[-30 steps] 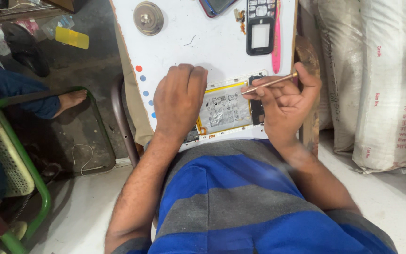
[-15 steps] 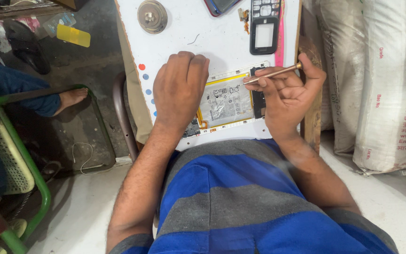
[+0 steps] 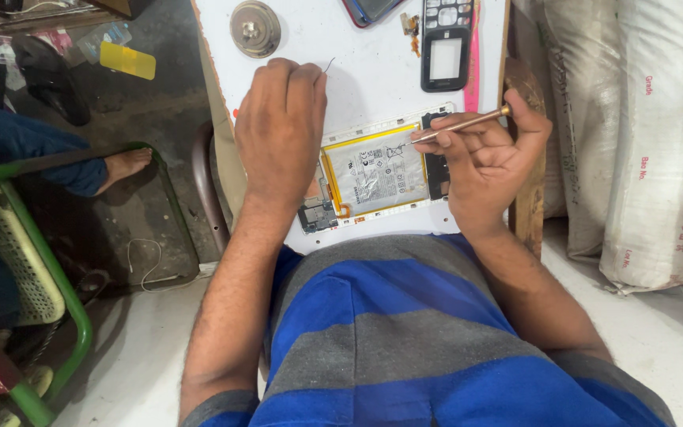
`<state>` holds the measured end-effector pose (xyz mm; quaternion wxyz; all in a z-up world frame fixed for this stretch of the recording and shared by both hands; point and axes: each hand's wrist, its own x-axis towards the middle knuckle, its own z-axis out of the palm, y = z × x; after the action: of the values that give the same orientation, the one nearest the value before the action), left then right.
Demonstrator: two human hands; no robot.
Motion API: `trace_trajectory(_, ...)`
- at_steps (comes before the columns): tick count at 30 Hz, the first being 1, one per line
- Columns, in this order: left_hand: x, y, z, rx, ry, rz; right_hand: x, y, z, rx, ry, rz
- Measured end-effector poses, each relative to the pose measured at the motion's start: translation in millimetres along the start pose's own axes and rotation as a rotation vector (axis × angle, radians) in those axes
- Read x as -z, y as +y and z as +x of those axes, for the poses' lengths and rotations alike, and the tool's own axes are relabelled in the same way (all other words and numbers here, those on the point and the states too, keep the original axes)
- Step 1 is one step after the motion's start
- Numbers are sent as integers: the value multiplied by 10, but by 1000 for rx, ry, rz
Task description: The person uses a screwdriver to work on the internal components of a disassembled mobile phone, focusing on the motherboard and battery area. They repeatedly probe and adjust small parts within the phone chassis while seated at a workbench.
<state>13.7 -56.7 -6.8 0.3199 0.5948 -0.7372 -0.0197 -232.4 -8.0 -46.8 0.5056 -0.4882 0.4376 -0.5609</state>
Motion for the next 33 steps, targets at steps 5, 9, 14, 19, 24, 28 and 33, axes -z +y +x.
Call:
trace_trajectory(5, -31, -33, 7, 25, 10, 22, 12, 24, 5, 14, -13, -10)
trace_trajectory(9, -29, -40, 0, 25, 10, 38, 23, 31, 10, 24, -28, -18)
trace_trajectory(14, 40, -55, -47, 51, -25, -30, 10, 16, -3, 1, -10, -13)
trace_trajectory(19, 171, -55, -98, 120, -32, -125, 4, 0, -1, 3, -8, -30)
trace_trajectory(24, 267, 69, -175, 85, -30, -128, -4, 8, 7, -7, -2, 4)
trace_trajectory(28, 254, 269, -273, 3, -130, -209, -21, 13, -9, -4, 17, 21)
trace_trajectory(33, 130, 421, -266, -83, -194, -294, -46, -12, 9, -3, 20, 36)
